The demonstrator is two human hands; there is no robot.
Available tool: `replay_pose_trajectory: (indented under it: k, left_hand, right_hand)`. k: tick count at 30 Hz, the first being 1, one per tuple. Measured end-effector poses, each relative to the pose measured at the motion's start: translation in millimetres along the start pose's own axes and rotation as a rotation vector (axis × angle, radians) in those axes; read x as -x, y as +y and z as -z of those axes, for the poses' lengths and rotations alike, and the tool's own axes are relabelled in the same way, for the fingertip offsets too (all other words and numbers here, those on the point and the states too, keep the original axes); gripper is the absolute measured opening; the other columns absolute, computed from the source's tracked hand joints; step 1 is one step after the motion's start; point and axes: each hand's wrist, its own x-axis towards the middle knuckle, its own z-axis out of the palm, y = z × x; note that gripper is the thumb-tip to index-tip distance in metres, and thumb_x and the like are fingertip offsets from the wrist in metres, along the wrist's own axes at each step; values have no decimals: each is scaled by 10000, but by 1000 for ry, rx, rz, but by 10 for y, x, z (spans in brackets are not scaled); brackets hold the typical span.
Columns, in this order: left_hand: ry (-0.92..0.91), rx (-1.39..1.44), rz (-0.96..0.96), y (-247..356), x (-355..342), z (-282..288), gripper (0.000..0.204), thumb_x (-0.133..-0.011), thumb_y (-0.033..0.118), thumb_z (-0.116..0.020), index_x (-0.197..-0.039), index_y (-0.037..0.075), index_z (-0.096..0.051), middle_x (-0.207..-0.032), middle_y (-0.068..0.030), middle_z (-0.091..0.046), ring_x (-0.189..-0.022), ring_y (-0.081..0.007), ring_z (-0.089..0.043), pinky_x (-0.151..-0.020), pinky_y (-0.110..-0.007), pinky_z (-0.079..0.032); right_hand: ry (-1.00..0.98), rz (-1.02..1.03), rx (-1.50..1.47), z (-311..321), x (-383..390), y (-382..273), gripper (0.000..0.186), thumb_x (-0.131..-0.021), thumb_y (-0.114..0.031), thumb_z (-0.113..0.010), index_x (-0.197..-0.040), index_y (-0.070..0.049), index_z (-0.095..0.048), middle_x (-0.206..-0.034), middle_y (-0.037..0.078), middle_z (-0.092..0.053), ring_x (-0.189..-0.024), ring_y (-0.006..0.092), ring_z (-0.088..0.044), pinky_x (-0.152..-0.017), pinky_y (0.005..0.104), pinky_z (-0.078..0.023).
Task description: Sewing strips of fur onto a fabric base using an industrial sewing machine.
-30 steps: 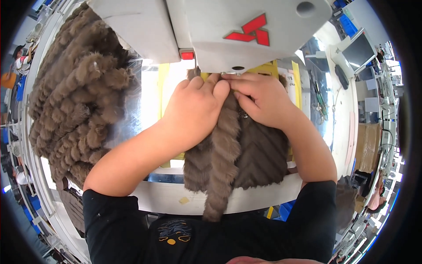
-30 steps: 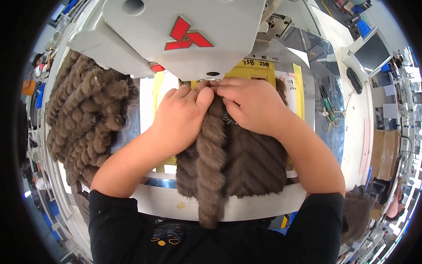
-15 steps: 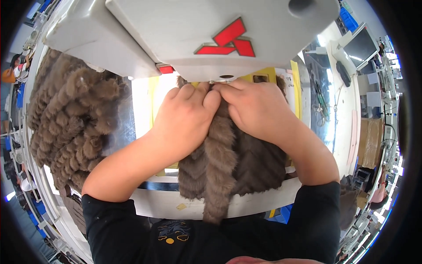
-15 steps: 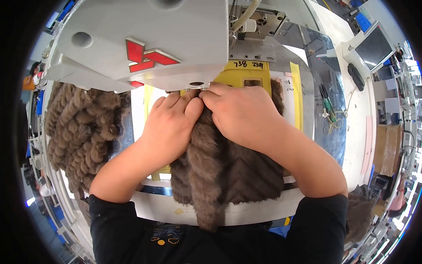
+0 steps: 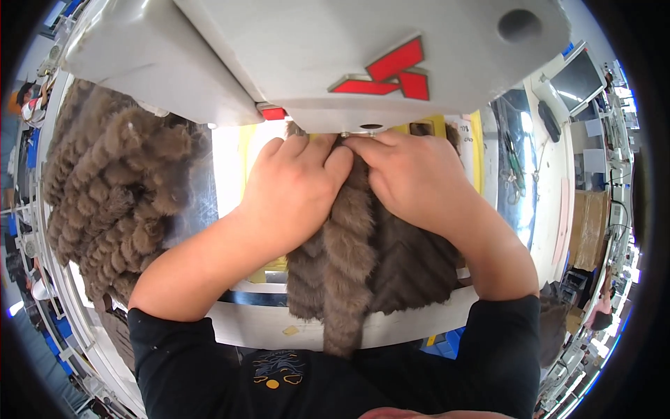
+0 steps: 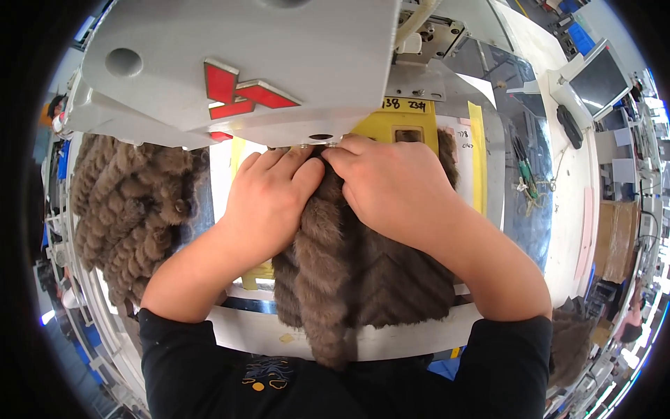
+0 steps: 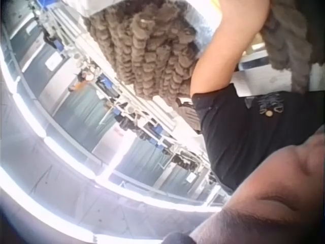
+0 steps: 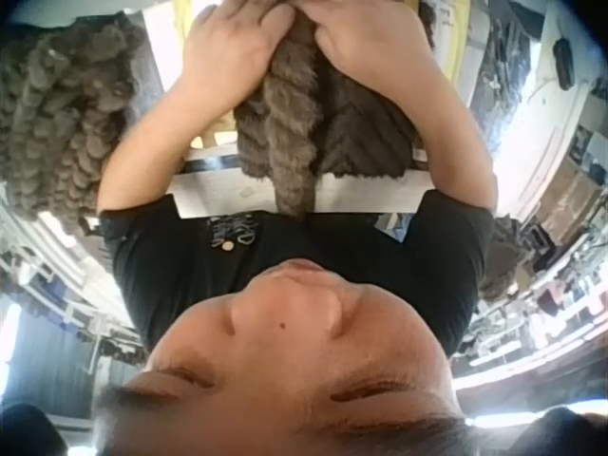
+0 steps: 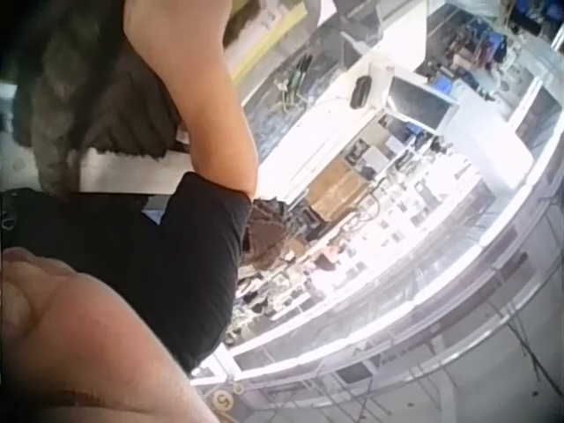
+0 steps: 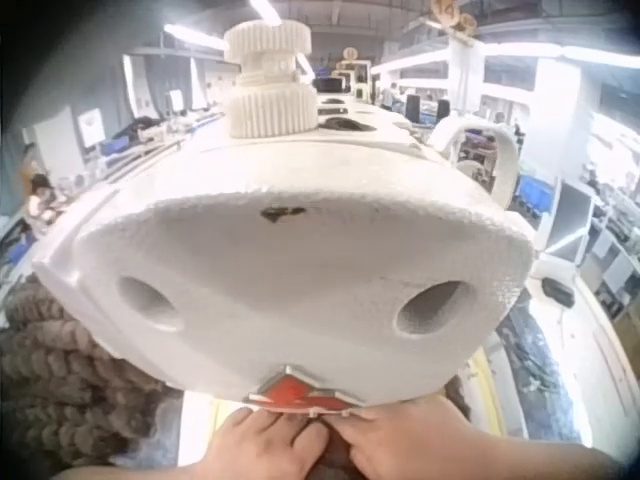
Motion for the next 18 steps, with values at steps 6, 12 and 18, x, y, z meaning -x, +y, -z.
replay_pose_trajectory:
  k: [6, 12, 18]
  left_hand:
    - [-34, 25, 15, -1, -1, 13, 250, -805, 94, -601, -1050, 62, -643, -1214, -137, -702, -973, -302, -662, -843, -410, -515]
    - [-33, -4, 2, 5, 7, 6, 270, -813, 95, -600, -1075, 63, -655, -1231, -125, -704, -988, -291, -666, -843, -403, -509]
    - [-15, -27, -24, 30, 0, -9, 302, -813, 101, -603, -1100, 58, -687, -1253, -108, -700, -986, -265, -664, -830, -385, -500]
  right_hand:
    - [-1, -9, 7, -7, -9, 9, 317, -848, -108, -641, -1153, -67, -719, -1009, 54, -709, -800, 281, -709, -643, 405, -565]
    - [-12, -25, 7, 13, 0, 0, 291, -848, -109, -637, -1123, -65, -722, -1012, 45, -712, -801, 283, -709, -654, 403, -565]
    - [17, -8, 15, 37, 26, 39, 278, -840, -111, -637, -1097, -61, -730, -1061, 36, -723, -814, 275, -713, -675, 400, -569]
